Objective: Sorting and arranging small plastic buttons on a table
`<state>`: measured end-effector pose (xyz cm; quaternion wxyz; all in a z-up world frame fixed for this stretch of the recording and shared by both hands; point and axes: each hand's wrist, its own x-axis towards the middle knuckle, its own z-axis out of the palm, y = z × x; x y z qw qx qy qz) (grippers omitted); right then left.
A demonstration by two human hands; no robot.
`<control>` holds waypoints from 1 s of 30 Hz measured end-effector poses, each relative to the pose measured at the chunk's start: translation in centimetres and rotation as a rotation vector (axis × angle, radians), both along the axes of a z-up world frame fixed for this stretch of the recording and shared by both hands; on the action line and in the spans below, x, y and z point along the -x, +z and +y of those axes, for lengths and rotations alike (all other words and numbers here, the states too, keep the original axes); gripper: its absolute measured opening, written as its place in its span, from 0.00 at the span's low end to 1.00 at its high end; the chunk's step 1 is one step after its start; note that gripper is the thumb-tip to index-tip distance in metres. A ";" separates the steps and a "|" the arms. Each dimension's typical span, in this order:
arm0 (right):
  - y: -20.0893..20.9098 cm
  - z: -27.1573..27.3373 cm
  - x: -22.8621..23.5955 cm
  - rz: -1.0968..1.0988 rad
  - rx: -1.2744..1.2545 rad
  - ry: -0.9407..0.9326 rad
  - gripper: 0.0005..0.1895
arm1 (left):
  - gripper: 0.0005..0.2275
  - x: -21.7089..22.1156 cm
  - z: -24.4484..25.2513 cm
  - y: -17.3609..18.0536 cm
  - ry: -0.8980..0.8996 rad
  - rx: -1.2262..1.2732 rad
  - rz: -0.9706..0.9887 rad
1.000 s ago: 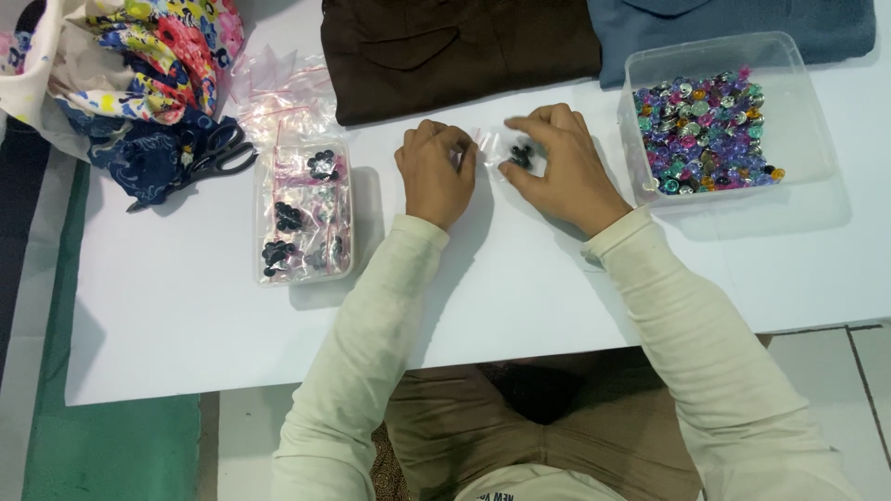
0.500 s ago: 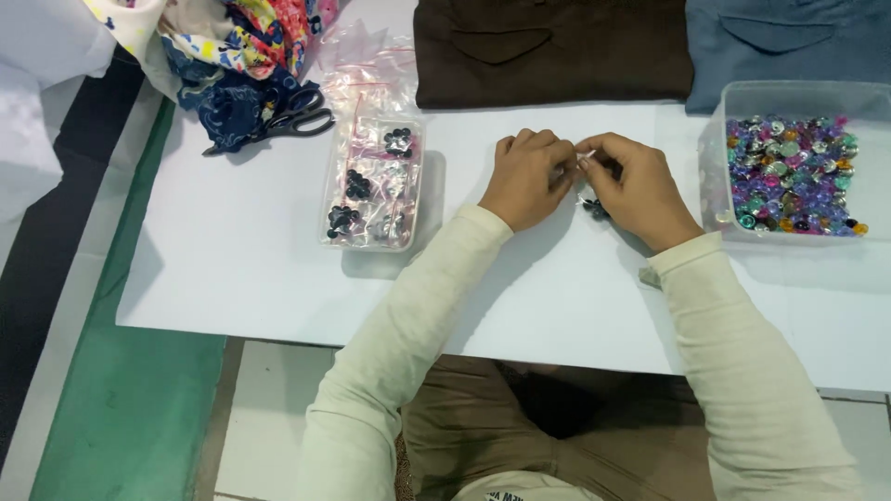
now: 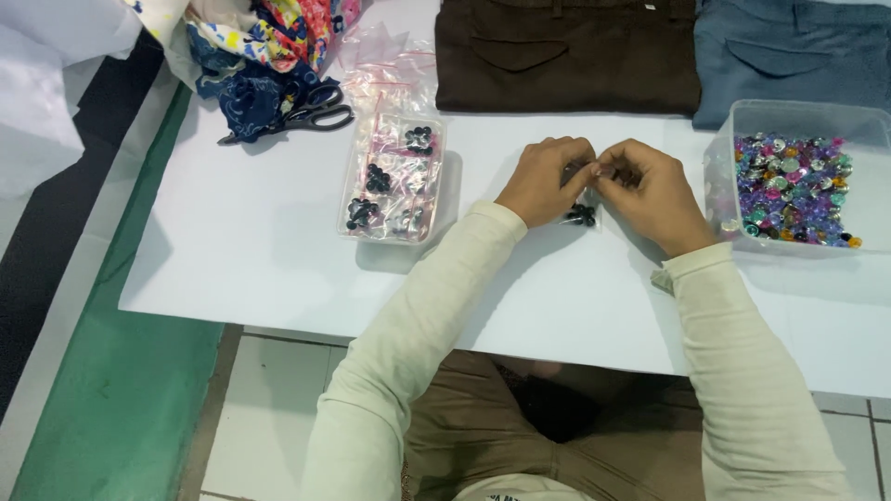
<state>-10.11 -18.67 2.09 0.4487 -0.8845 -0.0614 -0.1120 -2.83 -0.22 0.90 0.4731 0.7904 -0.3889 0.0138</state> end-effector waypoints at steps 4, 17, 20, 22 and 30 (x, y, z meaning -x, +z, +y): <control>-0.1 -0.4 0.1 -0.015 0.001 -0.009 0.05 | 0.13 0.4 -0.1 0.0 -0.007 0.039 0.167; 3.5 4.5 1.0 0.045 -0.405 -0.312 0.02 | 0.18 1.6 4.0 4.1 0.194 0.306 0.559; 3.7 7.6 -0.5 -0.007 -0.412 -0.207 0.06 | 0.18 -0.4 8.4 5.4 0.278 0.306 0.295; 3.6 10.7 -2.2 -0.034 -0.376 -0.142 0.10 | 0.18 -1.9 12.1 6.4 0.351 0.293 0.178; 3.2 20.3 -8.7 -0.037 -0.220 -0.127 0.11 | 0.20 -8.9 20.1 3.6 0.690 0.006 -0.010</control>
